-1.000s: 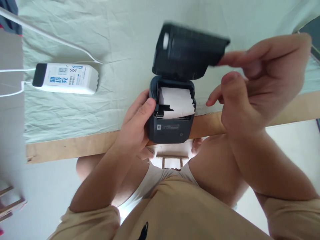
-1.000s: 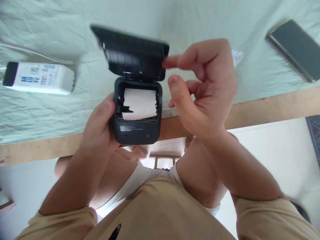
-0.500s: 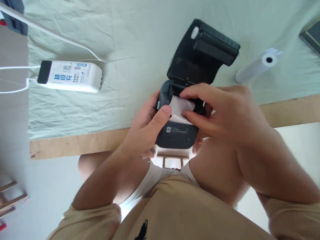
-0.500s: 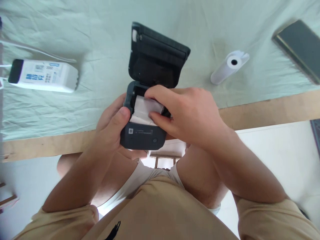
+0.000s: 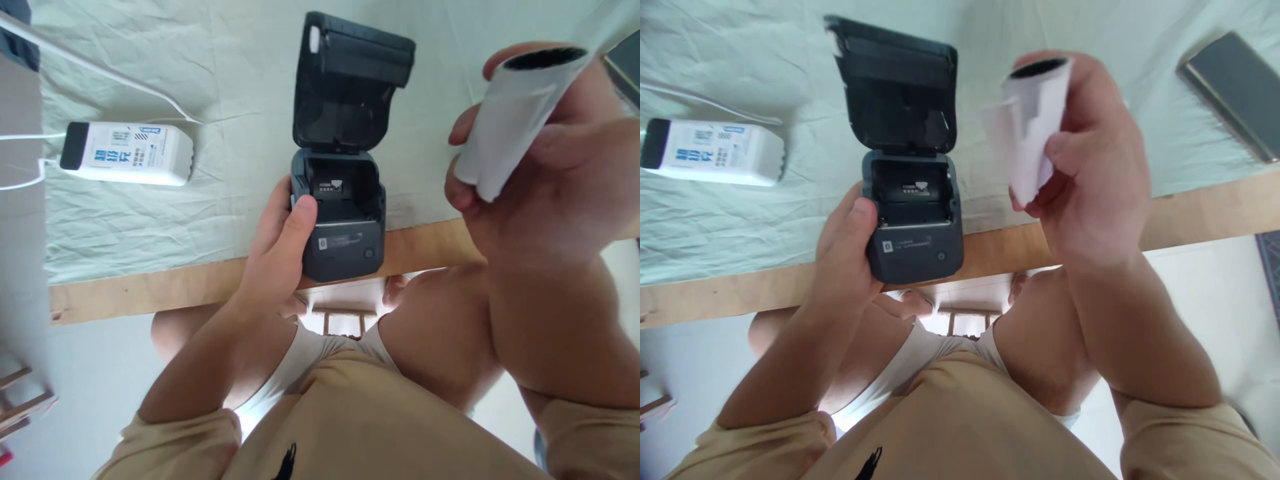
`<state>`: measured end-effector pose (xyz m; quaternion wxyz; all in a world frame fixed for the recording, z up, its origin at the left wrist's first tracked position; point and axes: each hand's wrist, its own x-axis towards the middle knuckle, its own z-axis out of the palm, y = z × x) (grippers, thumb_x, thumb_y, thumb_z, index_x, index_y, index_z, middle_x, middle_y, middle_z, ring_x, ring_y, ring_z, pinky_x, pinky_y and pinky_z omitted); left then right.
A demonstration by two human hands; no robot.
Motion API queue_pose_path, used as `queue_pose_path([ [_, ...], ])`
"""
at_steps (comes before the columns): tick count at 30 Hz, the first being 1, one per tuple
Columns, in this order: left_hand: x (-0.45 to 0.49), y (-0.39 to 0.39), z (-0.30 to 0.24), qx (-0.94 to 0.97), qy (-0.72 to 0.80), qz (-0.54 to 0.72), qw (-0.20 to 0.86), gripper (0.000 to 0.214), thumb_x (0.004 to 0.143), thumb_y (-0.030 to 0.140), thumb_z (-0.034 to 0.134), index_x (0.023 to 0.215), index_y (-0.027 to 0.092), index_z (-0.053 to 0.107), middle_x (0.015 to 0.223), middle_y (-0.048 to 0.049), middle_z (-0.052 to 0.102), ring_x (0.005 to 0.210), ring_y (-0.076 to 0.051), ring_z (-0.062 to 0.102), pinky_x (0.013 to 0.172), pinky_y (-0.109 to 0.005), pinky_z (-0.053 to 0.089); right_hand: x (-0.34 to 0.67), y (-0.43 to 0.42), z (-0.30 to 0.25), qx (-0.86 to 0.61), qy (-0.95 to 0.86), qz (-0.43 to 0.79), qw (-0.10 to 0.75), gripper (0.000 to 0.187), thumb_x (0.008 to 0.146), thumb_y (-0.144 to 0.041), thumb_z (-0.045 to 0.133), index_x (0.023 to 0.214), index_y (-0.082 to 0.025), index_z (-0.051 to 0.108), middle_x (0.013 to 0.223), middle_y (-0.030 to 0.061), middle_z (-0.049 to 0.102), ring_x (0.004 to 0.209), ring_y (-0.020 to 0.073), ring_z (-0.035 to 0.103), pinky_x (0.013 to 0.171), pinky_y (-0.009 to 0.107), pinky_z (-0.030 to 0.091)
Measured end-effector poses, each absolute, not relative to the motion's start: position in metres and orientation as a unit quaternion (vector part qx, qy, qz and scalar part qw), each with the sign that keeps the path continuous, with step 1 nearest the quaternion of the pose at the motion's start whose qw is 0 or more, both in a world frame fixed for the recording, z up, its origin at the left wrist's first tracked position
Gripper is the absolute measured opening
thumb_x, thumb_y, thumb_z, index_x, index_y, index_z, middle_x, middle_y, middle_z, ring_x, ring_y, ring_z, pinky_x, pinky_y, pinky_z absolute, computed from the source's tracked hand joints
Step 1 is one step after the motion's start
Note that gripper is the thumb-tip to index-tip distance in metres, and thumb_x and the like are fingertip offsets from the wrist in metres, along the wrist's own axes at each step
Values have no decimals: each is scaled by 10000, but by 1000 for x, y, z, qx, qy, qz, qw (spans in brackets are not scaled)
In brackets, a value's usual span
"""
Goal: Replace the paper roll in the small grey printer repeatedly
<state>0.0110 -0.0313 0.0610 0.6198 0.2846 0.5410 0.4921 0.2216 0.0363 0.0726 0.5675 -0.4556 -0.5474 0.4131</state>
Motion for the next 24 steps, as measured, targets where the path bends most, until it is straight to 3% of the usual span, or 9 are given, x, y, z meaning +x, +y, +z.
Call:
queue_pose_path([
  [3, 14, -26, 55, 302, 554, 526, 570, 197, 1001, 418, 729, 1088, 241, 729, 892, -19, 730, 934, -224, 766, 735, -287, 634, 226, 45, 56, -459, -534, 430, 565, 225, 725, -336, 782, 905, -290, 655, 641, -62, 578, 375, 114, 436, 290, 286, 218],
  [5, 17, -23, 52, 305, 525, 553, 570, 150, 991, 368, 730, 1029, 223, 723, 920, -25, 750, 946, -223, 777, 741, -285, 643, 228, 42, 49, -458, -583, 387, 547, 196, 838, -356, 779, 880, -286, 600, 696, -51, 583, 417, 115, 474, 350, 290, 332],
  [8, 18, -19, 50, 301, 491, 569, 587, 112, 990, 313, 709, 979, 202, 699, 962, -42, 781, 944, -228, 793, 754, -298, 657, 235, 37, 48, -471, -708, 243, 467, 267, 926, -475, 758, 899, -283, 575, 836, 0, 657, 695, 201, 673, 643, 392, 584],
  [11, 16, -18, 50, 290, 481, 572, 598, 86, 976, 279, 699, 961, 195, 683, 974, -50, 785, 966, -240, 799, 800, -321, 665, 244, 38, 47, -474, -773, 137, 399, 227, 918, -454, 763, 1006, -289, 633, 1027, 45, 759, 967, 275, 732, 887, 491, 617],
  [13, 15, -17, 51, 286, 478, 571, 603, 109, 952, 296, 726, 967, 197, 682, 969, -49, 780, 985, -253, 800, 824, -335, 666, 249, 43, 42, -478, -781, 134, 379, 268, 883, -383, 782, 1104, -302, 654, 1102, 46, 785, 965, 266, 736, 871, 480, 627],
  [16, 15, -17, 54, 278, 486, 564, 606, 149, 948, 331, 740, 973, 202, 669, 938, -40, 750, 942, -252, 799, 803, -349, 664, 251, 47, 32, -505, -778, 148, 344, 481, 793, -325, 832, 1236, -314, 645, 1020, 32, 786, 873, 269, 733, 824, 508, 635],
  [18, 17, -16, 56, 272, 497, 558, 607, 150, 974, 336, 726, 978, 204, 655, 917, -29, 721, 862, -231, 786, 750, -351, 658, 250, 45, 29, -506, -777, 151, 342, 552, 759, -321, 850, 1270, -299, 644, 1026, 51, 784, 922, 306, 752, 844, 549, 631],
  [21, 18, -16, 59, 272, 507, 546, 609, 142, 995, 331, 717, 965, 209, 650, 897, -17, 693, 793, -203, 755, 678, -322, 630, 254, 37, 36, -475, -772, 97, 410, 444, 830, -314, 786, 1263, -275, 697, 1205, 116, 766, 1125, 340, 739, 901, 524, 596],
  [24, 19, -17, 61, 283, 506, 538, 611, 137, 984, 341, 735, 971, 217, 675, 931, -17, 714, 809, -196, 750, 664, -294, 616, 275, 38, 45, -451, -737, -16, 503, 392, 864, -389, 728, 1241, -286, 765, 1207, 114, 754, 1092, 324, 717, 815, 464, 524],
])
